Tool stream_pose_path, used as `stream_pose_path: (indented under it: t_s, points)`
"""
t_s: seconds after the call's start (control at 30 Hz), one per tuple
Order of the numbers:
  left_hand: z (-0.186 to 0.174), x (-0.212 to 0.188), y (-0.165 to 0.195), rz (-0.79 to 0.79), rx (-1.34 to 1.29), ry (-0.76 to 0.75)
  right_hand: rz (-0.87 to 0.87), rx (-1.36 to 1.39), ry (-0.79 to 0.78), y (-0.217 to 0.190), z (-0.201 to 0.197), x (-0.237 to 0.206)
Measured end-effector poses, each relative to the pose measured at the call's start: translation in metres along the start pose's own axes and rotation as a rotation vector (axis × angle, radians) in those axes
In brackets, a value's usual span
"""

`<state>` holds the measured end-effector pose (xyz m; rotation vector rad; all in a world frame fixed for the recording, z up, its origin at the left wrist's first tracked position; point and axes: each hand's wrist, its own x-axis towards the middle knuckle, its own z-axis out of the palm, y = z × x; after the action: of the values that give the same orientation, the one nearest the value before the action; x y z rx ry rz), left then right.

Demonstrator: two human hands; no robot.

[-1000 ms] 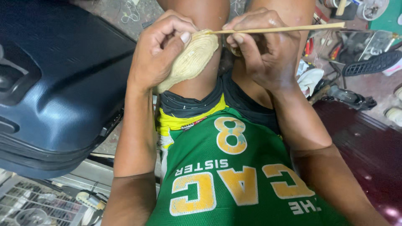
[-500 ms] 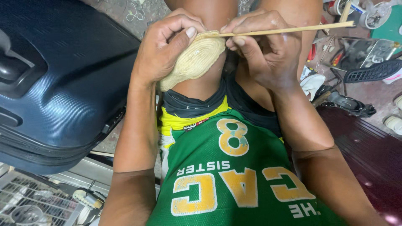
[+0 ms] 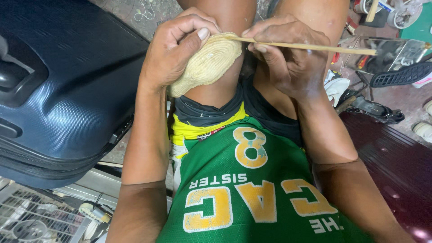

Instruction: The person trims the edge of a shoe sole with a knife, then applies glue to the sole using a wooden stick. They press the sole onto the shoe upper and inspect the bond. The person then handles a plastic bag and a bottle of liquid.

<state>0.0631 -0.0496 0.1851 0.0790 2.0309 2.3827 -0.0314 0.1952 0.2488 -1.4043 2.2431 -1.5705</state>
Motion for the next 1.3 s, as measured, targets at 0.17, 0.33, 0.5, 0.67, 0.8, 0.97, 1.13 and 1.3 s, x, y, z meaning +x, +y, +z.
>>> stream_pose_path:
  t_s: [0.17, 0.33, 0.5, 0.67, 0.8, 0.97, 1.13, 1.3]
  points:
    - [0.001, 0.0, -0.005, -0.039, -0.086, 0.006, 0.109, 0.095, 0.07, -0.001, 0.002, -0.008]
    - [0.005, 0.0, -0.009, -0.015, -0.1, -0.02, 0.029, -0.005, 0.073, -0.004, 0.0, -0.011]
    - [0.008, 0.0, -0.013, -0.034, -0.095, 0.018, -0.078, -0.155, 0.068, -0.004, -0.001, -0.011]
    - [0.01, 0.0, -0.016, -0.09, -0.1, 0.031, -0.013, -0.151, 0.061, -0.003, -0.001, -0.014]
    - [0.012, 0.001, -0.016, -0.023, -0.084, 0.019, -0.026, -0.152, 0.06, -0.004, -0.003, -0.014]
    - [0.011, 0.004, -0.016, -0.045, -0.076, 0.039, 0.16, 0.095, 0.225, -0.005, -0.003, -0.018]
    - [0.008, 0.007, -0.013, -0.023, -0.052, 0.037, 0.221, 0.282, 0.444, -0.009, -0.028, -0.026]
    - [0.001, 0.001, -0.003, -0.088, -0.14, 0.089, 0.24, -0.312, 0.116, -0.025, -0.053, -0.027]
